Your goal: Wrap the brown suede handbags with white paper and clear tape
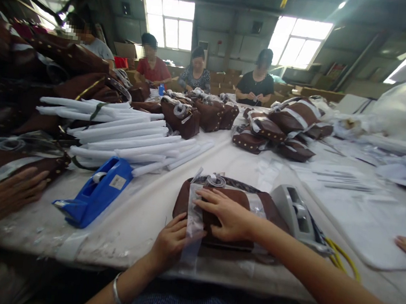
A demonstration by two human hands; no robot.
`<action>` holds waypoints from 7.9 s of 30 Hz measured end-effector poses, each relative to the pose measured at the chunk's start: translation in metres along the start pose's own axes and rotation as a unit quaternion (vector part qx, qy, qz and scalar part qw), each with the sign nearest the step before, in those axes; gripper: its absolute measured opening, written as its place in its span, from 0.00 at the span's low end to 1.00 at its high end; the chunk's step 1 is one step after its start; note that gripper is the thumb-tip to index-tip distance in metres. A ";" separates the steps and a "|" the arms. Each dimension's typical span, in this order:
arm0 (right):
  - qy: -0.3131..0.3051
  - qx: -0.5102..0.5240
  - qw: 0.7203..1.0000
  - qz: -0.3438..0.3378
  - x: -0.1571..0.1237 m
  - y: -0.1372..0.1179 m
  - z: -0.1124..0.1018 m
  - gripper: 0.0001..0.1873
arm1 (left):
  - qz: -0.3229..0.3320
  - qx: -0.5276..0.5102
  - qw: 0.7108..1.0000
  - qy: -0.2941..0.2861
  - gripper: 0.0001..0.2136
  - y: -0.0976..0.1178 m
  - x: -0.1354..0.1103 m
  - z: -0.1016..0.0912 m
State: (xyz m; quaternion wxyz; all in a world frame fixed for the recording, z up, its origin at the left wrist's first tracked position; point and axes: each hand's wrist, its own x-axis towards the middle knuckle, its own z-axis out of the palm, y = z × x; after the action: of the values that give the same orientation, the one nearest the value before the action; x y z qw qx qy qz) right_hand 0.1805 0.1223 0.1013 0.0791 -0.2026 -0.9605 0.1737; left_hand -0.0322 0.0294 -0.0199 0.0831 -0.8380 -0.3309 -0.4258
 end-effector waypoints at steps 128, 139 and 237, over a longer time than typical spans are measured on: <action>0.281 -0.066 0.958 0.003 -0.045 -0.032 0.097 0.20 | -0.005 0.083 0.995 -0.047 0.18 0.013 -0.017 -0.012; 0.363 -0.116 0.924 -0.033 -0.054 -0.046 0.120 0.10 | -0.035 0.077 0.996 -0.039 0.13 0.015 -0.013 -0.013; 0.134 -0.199 0.970 -0.040 -0.030 -0.037 0.068 0.11 | 0.004 0.004 0.995 -0.105 0.19 0.004 -0.029 -0.027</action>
State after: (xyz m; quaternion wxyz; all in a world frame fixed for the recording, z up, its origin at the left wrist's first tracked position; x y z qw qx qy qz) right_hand 0.1789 0.0578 0.0492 0.1721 -0.1968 -0.9638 -0.0532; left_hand -0.0599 0.0012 -0.0245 0.0529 -0.8790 -0.3358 -0.3343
